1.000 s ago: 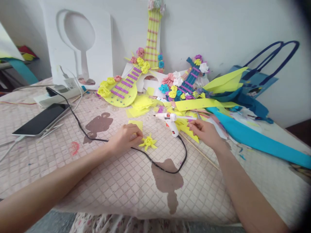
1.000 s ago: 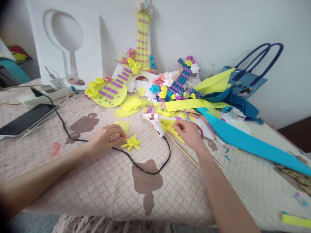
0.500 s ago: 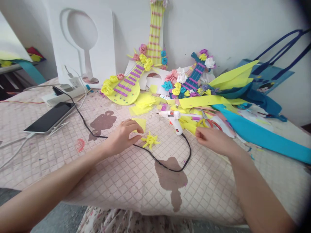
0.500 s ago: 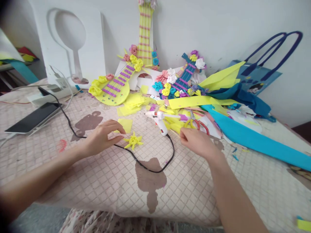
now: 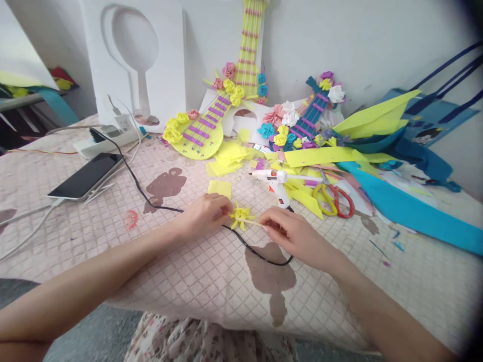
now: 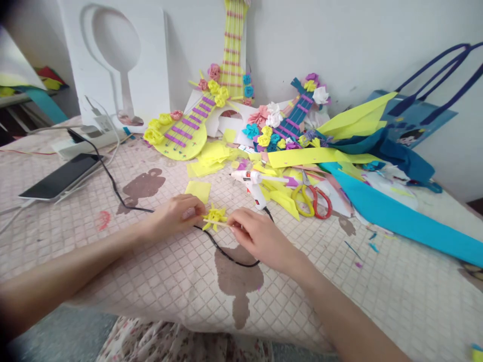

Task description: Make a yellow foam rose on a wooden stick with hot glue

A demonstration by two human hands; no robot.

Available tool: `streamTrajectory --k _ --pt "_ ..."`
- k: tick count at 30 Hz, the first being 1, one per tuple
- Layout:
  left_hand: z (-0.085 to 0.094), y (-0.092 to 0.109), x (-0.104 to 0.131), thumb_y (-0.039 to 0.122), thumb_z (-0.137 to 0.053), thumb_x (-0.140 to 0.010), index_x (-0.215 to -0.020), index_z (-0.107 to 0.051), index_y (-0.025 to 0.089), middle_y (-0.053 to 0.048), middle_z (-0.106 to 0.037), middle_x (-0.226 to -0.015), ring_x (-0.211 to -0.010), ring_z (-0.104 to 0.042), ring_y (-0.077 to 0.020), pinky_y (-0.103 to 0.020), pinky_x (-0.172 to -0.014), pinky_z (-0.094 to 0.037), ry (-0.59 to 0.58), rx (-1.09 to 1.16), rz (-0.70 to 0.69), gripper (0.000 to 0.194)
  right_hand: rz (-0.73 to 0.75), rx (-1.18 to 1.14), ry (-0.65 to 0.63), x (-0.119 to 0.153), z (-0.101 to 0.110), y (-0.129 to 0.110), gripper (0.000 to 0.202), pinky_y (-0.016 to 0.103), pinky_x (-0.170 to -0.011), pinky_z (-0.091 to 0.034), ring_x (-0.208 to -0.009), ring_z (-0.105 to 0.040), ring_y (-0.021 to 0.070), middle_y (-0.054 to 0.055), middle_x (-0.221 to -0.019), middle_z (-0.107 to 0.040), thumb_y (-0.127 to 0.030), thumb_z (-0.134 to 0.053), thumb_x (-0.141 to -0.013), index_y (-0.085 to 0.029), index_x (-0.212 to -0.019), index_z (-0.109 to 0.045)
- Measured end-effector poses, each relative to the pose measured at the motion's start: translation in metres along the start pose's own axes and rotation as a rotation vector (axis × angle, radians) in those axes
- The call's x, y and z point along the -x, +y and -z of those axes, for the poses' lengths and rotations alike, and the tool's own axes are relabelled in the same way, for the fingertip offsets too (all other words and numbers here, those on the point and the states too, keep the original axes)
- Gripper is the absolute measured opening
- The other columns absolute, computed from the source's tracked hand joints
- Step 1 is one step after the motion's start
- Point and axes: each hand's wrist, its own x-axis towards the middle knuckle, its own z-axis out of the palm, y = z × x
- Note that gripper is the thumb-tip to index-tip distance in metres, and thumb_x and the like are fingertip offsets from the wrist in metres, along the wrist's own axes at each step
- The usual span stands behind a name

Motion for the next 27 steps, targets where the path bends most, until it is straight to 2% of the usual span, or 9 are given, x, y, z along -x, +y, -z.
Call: streamTrajectory --k 4,10,15,27 --pt "-0.004 0.007 0.003 0.016 -0.056 -0.079 -0.085 -0.057 0.017 -0.002 -0.061 -0.081 -0.075 -0.057 -0.014 -0.026 -0.07 -0.047 -0.011 0.049 0.031 0.006 0.02 0.077 0.021 -0.002 -0.015 0.0 0.013 0.025 -0.069 -0.043 -0.075 -0.057 0.0123 0.002 -0.092 -0.061 -0.018 -0.043 -0.089 -0.022 -0.094 -0.055" --pt "0.002 0.01 0.004 0.012 -0.056 -0.078 -0.088 -0.057 0.017 -0.005 -0.059 -0.09 -0.09 -0.054 -0.0186 -0.032 -0.081 -0.046 0.024 0.047 -0.074 0.011 0.027 0.214 0.044 -0.002 -0.024 -0.001 0.017 0.026 -0.068 -0.042 -0.079 -0.058 0.0145 0.004 -0.093 -0.061 -0.022 -0.039 -0.092 -0.02 -0.094 -0.056" --pt "-0.001 0.012 0.004 0.015 -0.056 -0.082 -0.086 -0.058 0.017 -0.005 -0.059 -0.09 -0.093 -0.051 -0.0193 -0.033 -0.084 -0.041 0.0 -0.078 -0.181 0.005 0.039 0.3 0.044 -0.004 -0.03 -0.001 0.019 0.026 -0.067 -0.041 -0.082 -0.058 0.0158 0.006 -0.094 -0.061 -0.023 -0.037 -0.094 -0.019 -0.094 -0.056" --pt "-0.006 0.008 0.005 0.018 -0.044 -0.092 -0.09 -0.056 0.018 -0.004 -0.059 -0.091 -0.096 -0.05 -0.0186 -0.037 -0.09 -0.035 0.005 -0.337 -0.336 0.013 0.061 0.389 0.058 -0.005 -0.035 0.0 0.02 0.026 -0.061 -0.038 -0.076 -0.056 0.0151 0.005 -0.089 -0.06 -0.024 -0.038 -0.094 -0.017 -0.091 -0.056"
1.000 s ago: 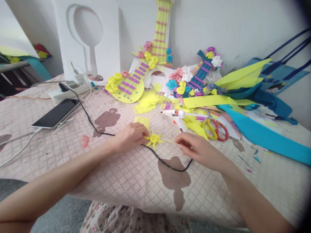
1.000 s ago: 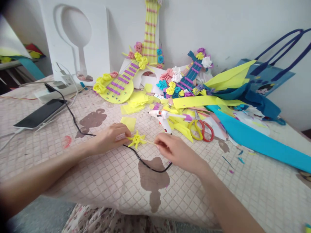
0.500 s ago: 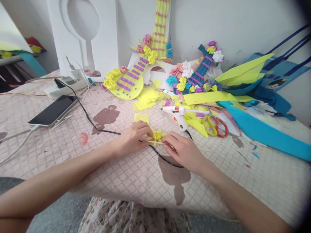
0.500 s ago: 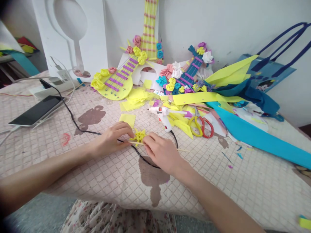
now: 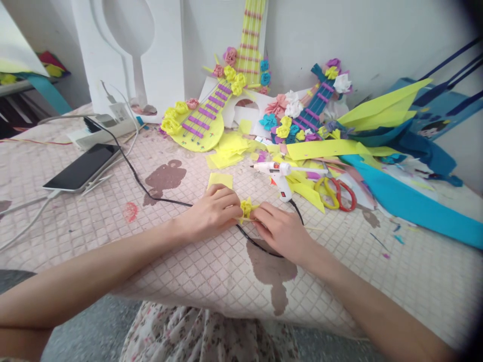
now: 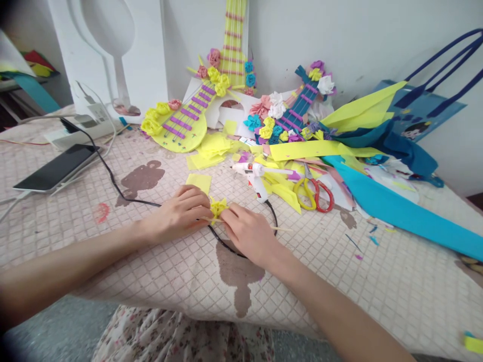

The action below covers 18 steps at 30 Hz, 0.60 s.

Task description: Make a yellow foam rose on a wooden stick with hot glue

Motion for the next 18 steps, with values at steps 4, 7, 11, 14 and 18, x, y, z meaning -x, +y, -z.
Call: streamTrajectory --k 4,7,11,14,18 --pt "-0.0015 0.0007 -0.0008 0.018 -0.043 -0.092 -0.087 -0.055 0.019 -0.002 -0.059 -0.089 -0.094 -0.051 -0.0168 -0.037 -0.093 -0.033 0.042 -0.043 -0.051 0.013 0.003 0.02 0.022 -0.0006 -0.0019 -0.001 0.019 0.025 -0.059 -0.037 -0.074 -0.056 0.0145 0.004 -0.087 -0.059 -0.024 -0.039 -0.093 -0.017 -0.088 -0.056" --pt "-0.0015 0.0019 -0.0012 0.018 -0.044 -0.092 -0.086 -0.055 0.019 -0.002 -0.06 -0.088 -0.092 -0.051 -0.016 -0.038 -0.094 -0.033 0.067 -0.066 -0.075 0.013 0.002 0.026 0.02 -0.001 -0.0034 -0.0012 0.019 0.025 -0.06 -0.037 -0.073 -0.055 0.0142 0.004 -0.087 -0.059 -0.025 -0.039 -0.094 -0.017 -0.089 -0.057" --pt "-0.0007 0.0031 -0.0014 0.018 -0.043 -0.093 -0.084 -0.055 0.018 -0.001 -0.061 -0.087 -0.092 -0.052 -0.0155 -0.038 -0.095 -0.033 0.081 -0.087 -0.08 0.015 -0.004 0.02 0.009 -0.0012 -0.0049 -0.0005 0.019 0.025 -0.06 -0.037 -0.074 -0.055 0.0141 0.004 -0.088 -0.058 -0.025 -0.039 -0.094 -0.018 -0.09 -0.056" --pt "-0.0007 0.0031 -0.0014 0.017 -0.044 -0.093 -0.083 -0.055 0.018 -0.001 -0.061 -0.086 -0.091 -0.053 -0.015 -0.038 -0.095 -0.033 0.083 -0.089 -0.078 0.015 -0.008 0.015 0.007 -0.0013 -0.006 0.0 0.019 0.025 -0.06 -0.036 -0.074 -0.055 0.014 0.004 -0.088 -0.058 -0.025 -0.039 -0.094 -0.018 -0.089 -0.056" --pt "-0.0018 0.0029 -0.0015 0.017 -0.043 -0.093 -0.083 -0.056 0.018 -0.001 -0.061 -0.086 -0.091 -0.053 -0.0149 -0.038 -0.096 -0.032 0.077 -0.094 -0.07 0.016 -0.011 0.018 0.009 -0.0017 -0.0071 -0.0001 0.018 0.025 -0.059 -0.036 -0.074 -0.055 0.0137 0.003 -0.088 -0.058 -0.025 -0.04 -0.094 -0.018 -0.09 -0.056"
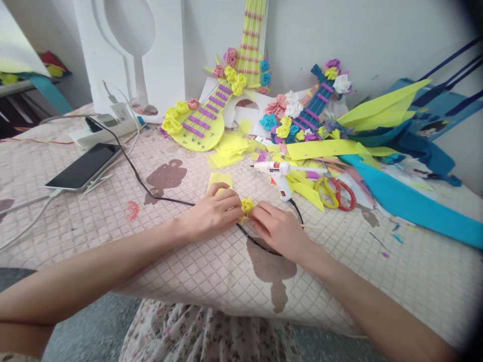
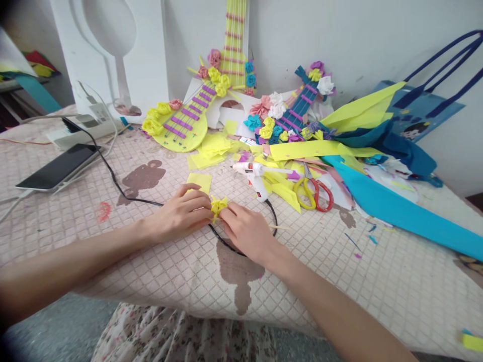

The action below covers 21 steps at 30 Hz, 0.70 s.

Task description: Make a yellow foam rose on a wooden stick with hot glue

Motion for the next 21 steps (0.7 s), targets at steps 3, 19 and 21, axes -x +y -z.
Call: streamTrajectory --k 3,19,21 --pt "-0.0007 0.0007 -0.0004 0.018 -0.043 -0.093 -0.082 -0.056 0.018 -0.001 -0.061 -0.085 -0.091 -0.053 -0.015 -0.039 -0.096 -0.033 0.001 -0.007 0.007 0.017 0.0 0.004 0.004 0.0 -0.0007 -0.0001 0.017 0.025 -0.059 -0.036 -0.075 -0.055 0.0137 0.003 -0.089 -0.058 -0.025 -0.041 -0.093 -0.018 -0.09 -0.056" --pt "-0.0015 0.0033 -0.0013 0.016 -0.042 -0.091 -0.08 -0.057 0.019 -0.001 -0.061 -0.081 -0.088 -0.054 -0.0148 -0.039 -0.095 -0.033 0.009 -0.009 0.043 0.018 0.014 0.008 0.036 -0.0014 -0.0016 0.0 0.018 0.025 -0.058 -0.035 -0.072 -0.053 0.0135 0.004 -0.085 -0.059 -0.023 -0.04 -0.093 -0.017 -0.088 -0.056" --pt "-0.0023 0.0026 -0.0009 0.016 -0.042 -0.091 -0.081 -0.057 0.019 -0.001 -0.061 -0.082 -0.088 -0.054 -0.0148 -0.039 -0.095 -0.032 0.007 -0.006 0.045 0.018 0.015 0.004 0.039 -0.0013 -0.0021 0.0006 0.019 0.025 -0.057 -0.035 -0.072 -0.053 0.0133 0.004 -0.086 -0.059 -0.023 -0.039 -0.093 -0.017 -0.088 -0.057"
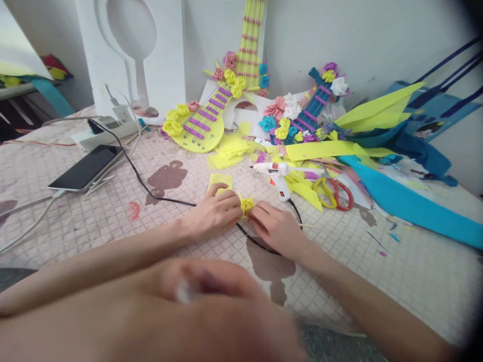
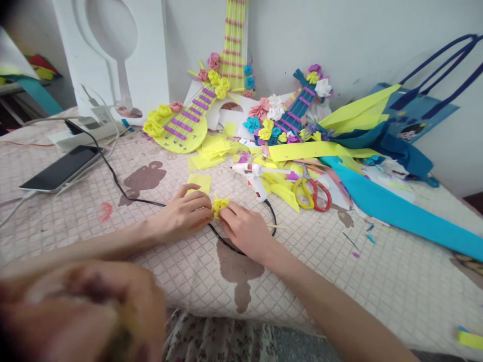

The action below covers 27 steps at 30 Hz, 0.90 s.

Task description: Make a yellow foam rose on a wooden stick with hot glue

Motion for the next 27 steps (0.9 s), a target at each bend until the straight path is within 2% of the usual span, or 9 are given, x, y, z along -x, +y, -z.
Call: streamTrajectory --k 10,19,27 --pt "-0.0063 -0.0032 0.0008 0.021 -0.044 -0.092 -0.081 -0.057 0.019 -0.001 -0.062 -0.083 -0.088 -0.053 -0.0148 -0.039 -0.096 -0.032 0.043 -0.013 0.006 0.017 -0.006 -0.01 0.001 -0.0009 -0.002 0.0037 0.02 0.025 -0.058 -0.035 -0.073 -0.054 0.0136 0.005 -0.089 -0.06 -0.025 -0.04 -0.093 -0.016 -0.091 -0.057" --pt "-0.0054 -0.0037 0.0003 0.019 -0.048 -0.089 -0.086 -0.057 0.02 -0.002 -0.061 -0.088 -0.091 -0.053 -0.0158 -0.039 -0.096 -0.031 0.027 0.021 0.028 0.01 -0.017 -0.032 0.027 -0.0006 -0.0002 0.0029 0.016 0.025 -0.058 -0.036 -0.074 -0.055 0.0135 0.004 -0.09 -0.059 -0.022 -0.041 -0.092 -0.018 -0.092 -0.056" --pt "-0.0055 -0.003 0.0011 0.02 -0.044 -0.092 -0.085 -0.058 0.02 -0.002 -0.061 -0.087 -0.092 -0.052 -0.0159 -0.04 -0.098 -0.03 0.005 0.014 0.033 0.015 -0.029 -0.031 0.007 -0.0003 -0.0017 0.0022 0.017 0.024 -0.058 -0.035 -0.074 -0.055 0.0131 0.004 -0.09 -0.058 -0.024 -0.04 -0.093 -0.017 -0.09 -0.055"
